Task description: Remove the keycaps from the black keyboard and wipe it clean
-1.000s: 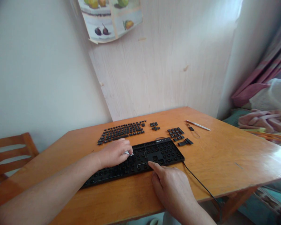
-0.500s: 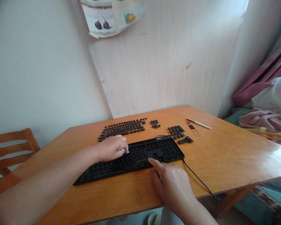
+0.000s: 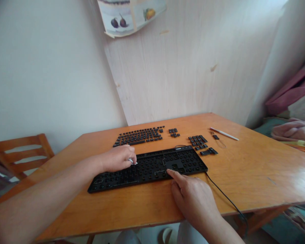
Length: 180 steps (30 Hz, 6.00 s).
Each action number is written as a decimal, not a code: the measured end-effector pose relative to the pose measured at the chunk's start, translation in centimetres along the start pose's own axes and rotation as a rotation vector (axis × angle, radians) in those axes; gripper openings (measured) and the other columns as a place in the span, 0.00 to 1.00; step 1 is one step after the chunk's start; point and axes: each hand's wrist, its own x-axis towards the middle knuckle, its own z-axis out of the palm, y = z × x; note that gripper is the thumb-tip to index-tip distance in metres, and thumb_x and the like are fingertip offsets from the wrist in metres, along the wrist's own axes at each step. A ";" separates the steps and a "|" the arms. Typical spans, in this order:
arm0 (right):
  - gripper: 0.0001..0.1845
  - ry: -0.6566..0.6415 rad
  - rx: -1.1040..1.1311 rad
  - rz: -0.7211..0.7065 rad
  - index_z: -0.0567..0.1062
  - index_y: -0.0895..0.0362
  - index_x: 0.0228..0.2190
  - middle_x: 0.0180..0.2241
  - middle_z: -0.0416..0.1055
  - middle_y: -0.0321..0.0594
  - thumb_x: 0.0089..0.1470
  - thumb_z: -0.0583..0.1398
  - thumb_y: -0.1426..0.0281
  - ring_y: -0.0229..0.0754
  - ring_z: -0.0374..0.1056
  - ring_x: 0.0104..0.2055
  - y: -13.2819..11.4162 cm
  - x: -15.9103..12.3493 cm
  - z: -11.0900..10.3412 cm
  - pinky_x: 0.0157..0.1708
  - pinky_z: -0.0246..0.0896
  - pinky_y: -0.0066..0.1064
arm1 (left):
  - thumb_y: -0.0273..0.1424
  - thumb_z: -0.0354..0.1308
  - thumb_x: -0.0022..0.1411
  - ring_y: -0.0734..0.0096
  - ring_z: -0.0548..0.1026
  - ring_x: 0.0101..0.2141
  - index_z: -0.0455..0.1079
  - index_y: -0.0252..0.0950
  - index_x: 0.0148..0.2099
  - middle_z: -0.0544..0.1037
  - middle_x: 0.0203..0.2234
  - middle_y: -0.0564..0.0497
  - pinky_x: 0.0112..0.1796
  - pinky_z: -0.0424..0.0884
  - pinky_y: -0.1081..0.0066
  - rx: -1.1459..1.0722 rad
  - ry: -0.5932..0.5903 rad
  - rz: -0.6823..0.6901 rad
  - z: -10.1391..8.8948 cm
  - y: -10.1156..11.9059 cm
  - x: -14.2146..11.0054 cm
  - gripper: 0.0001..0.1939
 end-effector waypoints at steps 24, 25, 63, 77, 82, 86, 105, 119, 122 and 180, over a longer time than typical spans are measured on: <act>0.22 -0.042 -0.082 0.016 0.74 0.42 0.53 0.31 0.81 0.35 0.61 0.51 0.67 0.46 0.77 0.28 0.0 -0.2 0.2 0.23 0.64 0.29 | 0.20 0.55 0.52 0.65 0.75 0.36 0.80 0.41 0.36 0.80 0.31 0.50 0.40 0.69 0.70 0.038 -0.024 -0.091 -0.2 -2.4 -4.6 0.16; 0.22 -0.036 -0.084 0.018 0.74 0.43 0.53 0.31 0.81 0.36 0.61 0.51 0.67 0.46 0.77 0.29 0.0 -0.2 0.1 0.23 0.64 0.29 | 0.20 0.55 0.52 0.65 0.75 0.36 0.80 0.40 0.36 0.80 0.31 0.49 0.39 0.69 0.71 0.040 -0.022 -0.095 -0.1 -2.6 -4.9 0.15; 0.22 -0.051 -0.105 -0.007 0.72 0.41 0.55 0.29 0.81 0.35 0.61 0.52 0.64 0.48 0.77 0.26 1.6 0.0 1.6 0.20 0.65 0.30 | 0.19 0.57 0.50 0.60 0.75 0.36 0.79 0.39 0.31 0.79 0.29 0.46 0.35 0.68 0.68 0.210 -0.095 -0.246 -0.5 -4.0 -9.2 0.13; 0.23 -0.038 -0.052 0.039 0.74 0.41 0.53 0.35 0.81 0.35 0.60 0.52 0.68 0.46 0.78 0.33 0.1 0.0 0.5 0.27 0.65 0.30 | 0.22 0.54 0.54 0.65 0.73 0.36 0.77 0.38 0.34 0.76 0.31 0.48 0.36 0.67 0.70 0.218 0.021 -0.181 -3.0 -2.3 -6.2 0.12; 0.23 -0.034 0.005 0.045 0.75 0.43 0.52 0.35 0.81 0.35 0.59 0.53 0.70 0.45 0.78 0.33 -0.2 0.1 0.6 0.27 0.64 0.30 | 0.23 0.54 0.55 0.66 0.73 0.37 0.78 0.40 0.36 0.76 0.31 0.49 0.40 0.67 0.69 0.116 0.123 -0.064 -2.3 0.2 -2.1 0.13; 0.23 -0.025 0.055 0.029 0.75 0.45 0.52 0.38 0.81 0.37 0.58 0.53 0.72 0.45 0.78 0.34 -0.3 0.1 0.5 0.30 0.65 0.29 | 0.24 0.53 0.56 0.65 0.73 0.38 0.78 0.40 0.39 0.77 0.33 0.49 0.41 0.68 0.69 0.055 0.167 0.004 -1.4 2.4 1.1 0.13; 0.24 -0.051 0.106 0.047 0.74 0.46 0.52 0.37 0.81 0.38 0.57 0.53 0.73 0.46 0.77 0.36 -0.8 0.2 0.0 0.32 0.65 0.31 | 0.23 0.53 0.56 0.66 0.72 0.37 0.78 0.40 0.38 0.76 0.32 0.49 0.39 0.68 0.69 -0.017 0.096 0.118 0.5 5.3 5.0 0.14; 0.24 -0.030 0.109 0.045 0.75 0.46 0.52 0.38 0.81 0.37 0.57 0.53 0.73 0.45 0.77 0.36 -0.6 0.2 0.2 0.33 0.66 0.31 | 0.24 0.55 0.55 0.65 0.75 0.36 0.80 0.40 0.39 0.79 0.33 0.49 0.39 0.70 0.69 -0.034 0.018 0.107 0.5 4.3 4.5 0.14; 0.23 -0.049 0.111 0.050 0.75 0.47 0.52 0.39 0.81 0.38 0.57 0.53 0.72 0.46 0.77 0.37 -0.6 0.2 0.0 0.34 0.66 0.32 | 0.24 0.55 0.55 0.66 0.76 0.36 0.80 0.40 0.38 0.79 0.33 0.49 0.38 0.70 0.70 -0.052 -0.003 0.098 0.3 4.0 4.2 0.14; 0.21 -0.008 -0.102 -0.011 0.74 0.41 0.53 0.29 0.81 0.34 0.61 0.53 0.66 0.45 0.77 0.27 0.9 -0.1 1.0 0.20 0.62 0.27 | 0.20 0.55 0.51 0.69 0.76 0.34 0.80 0.38 0.36 0.80 0.30 0.51 0.38 0.68 0.74 -0.076 -0.036 -0.078 0.6 -2.1 -5.5 0.15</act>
